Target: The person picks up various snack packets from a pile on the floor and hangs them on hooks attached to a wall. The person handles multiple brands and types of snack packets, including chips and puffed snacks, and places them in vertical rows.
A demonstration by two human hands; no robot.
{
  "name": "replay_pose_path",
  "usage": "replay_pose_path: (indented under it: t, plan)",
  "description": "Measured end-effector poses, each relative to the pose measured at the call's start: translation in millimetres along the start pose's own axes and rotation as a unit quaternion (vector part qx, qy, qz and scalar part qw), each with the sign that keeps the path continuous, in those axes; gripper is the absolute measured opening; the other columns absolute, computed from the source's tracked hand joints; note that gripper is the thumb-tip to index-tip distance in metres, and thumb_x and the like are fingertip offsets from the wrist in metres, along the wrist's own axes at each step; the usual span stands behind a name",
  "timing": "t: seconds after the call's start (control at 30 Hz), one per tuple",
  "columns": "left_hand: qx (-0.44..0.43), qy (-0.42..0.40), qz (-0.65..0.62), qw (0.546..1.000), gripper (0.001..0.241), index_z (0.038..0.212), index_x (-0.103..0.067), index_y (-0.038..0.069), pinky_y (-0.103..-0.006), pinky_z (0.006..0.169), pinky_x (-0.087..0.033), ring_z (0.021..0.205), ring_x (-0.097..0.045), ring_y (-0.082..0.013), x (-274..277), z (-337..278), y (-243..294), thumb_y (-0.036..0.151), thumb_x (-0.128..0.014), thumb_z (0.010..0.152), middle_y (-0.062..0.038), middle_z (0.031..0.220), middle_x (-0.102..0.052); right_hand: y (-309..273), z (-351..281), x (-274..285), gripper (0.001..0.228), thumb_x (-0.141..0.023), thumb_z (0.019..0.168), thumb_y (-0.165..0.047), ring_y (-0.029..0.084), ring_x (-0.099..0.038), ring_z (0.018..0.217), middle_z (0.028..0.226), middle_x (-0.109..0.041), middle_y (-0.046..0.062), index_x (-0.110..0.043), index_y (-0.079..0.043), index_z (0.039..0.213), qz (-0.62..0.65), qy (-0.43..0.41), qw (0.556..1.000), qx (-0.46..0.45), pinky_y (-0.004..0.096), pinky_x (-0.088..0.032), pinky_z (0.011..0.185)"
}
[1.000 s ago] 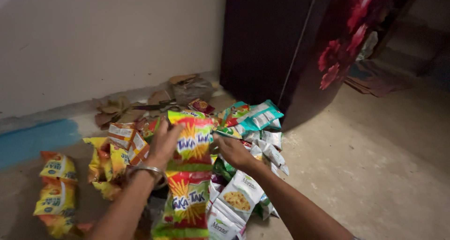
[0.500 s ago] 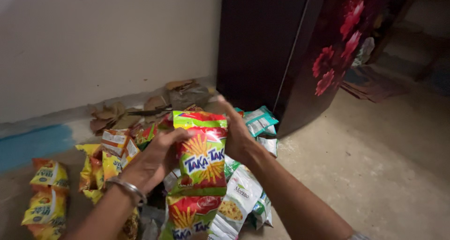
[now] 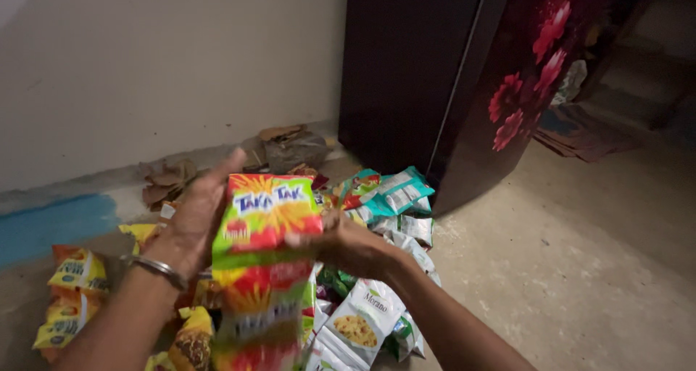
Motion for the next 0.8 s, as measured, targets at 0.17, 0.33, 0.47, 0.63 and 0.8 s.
replay_pose_path:
  t: [0.17, 0.33, 0.47, 0.63, 0.8]
  plan:
    - [0.003, 0.078, 0.075, 0.994, 0.041, 0.108, -0.065, 0.002, -0.0354, 0.076, -0.065, 0.083, -0.076, -0.0218, -3, 8, 7, 0.023, -0.081, 0.076, -0.012, 0.094, -0.078, 2, -11, -6, 0.082, -0.062, 0.088, -0.066, 0.039, -0.055, 0.138, 0.142, -0.062, 0.019, -0.053, 0.002, 0.133, 0.17, -0.051, 0.984, -0.036, 0.058, -0.037, 0.116]
    - [0.037, -0.039, 0.137, 0.989, 0.054, 0.113, -0.055, 0.006, -0.044, 0.086, -0.064, 0.098, -0.073, -0.0263, -28, -5, 3, 0.022, -0.086, 0.071, -0.014, 0.105, -0.071, -24, 3, 4, 0.111, -0.045, 0.074, -0.086, 0.037, -0.057, 0.132, 0.148, -0.055, 0.018, -0.042, -0.008, 0.152, 0.235, 0.049, 0.971, 0.024, 0.061, -0.039, 0.114]
    - [0.134, -0.105, 0.166, 0.971, 0.071, 0.127, -0.056, 0.01, -0.0464, 0.097, -0.055, 0.111, -0.068, -0.0266, -29, -19, -20, 0.032, -0.086, 0.067, -0.014, 0.12, -0.07, -34, 15, 17, 0.097, -0.057, 0.082, -0.077, 0.032, -0.071, 0.108, 0.124, -0.068, 0.023, -0.053, 0.002, 0.138, 0.196, 0.129, 0.97, 0.066, 0.05, -0.057, 0.098]
    - [0.213, -0.1, 0.019, 0.972, 0.085, 0.132, -0.058, 0.012, -0.0479, 0.104, -0.053, 0.12, -0.067, -0.0279, -16, -33, -38, 0.053, -0.082, 0.063, -0.011, 0.124, -0.072, -32, 18, 22, 0.052, -0.076, 0.091, -0.038, 0.026, -0.075, 0.091, 0.102, -0.074, 0.015, -0.061, 0.004, 0.117, 0.163, 0.131, 0.974, 0.086, 0.041, -0.064, 0.086]
    - [0.103, -0.022, -0.045, 0.993, 0.092, 0.124, -0.064, -0.007, -0.0494, 0.099, -0.044, 0.105, -0.058, -0.0328, -4, -20, -32, 0.077, -0.066, 0.087, -0.019, 0.107, -0.07, -16, 7, 8, 0.022, -0.079, 0.089, -0.014, 0.028, -0.072, 0.098, 0.102, -0.075, 0.014, -0.07, 0.001, 0.103, 0.083, 0.093, 0.99, 0.066, 0.044, -0.061, 0.096]
Point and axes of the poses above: each hand's wrist, its own z-axis towards the middle knuckle, its own x-axis out of the back of the hand, y = z × x, the point moved 5 cm from there along z, towards the middle knuckle
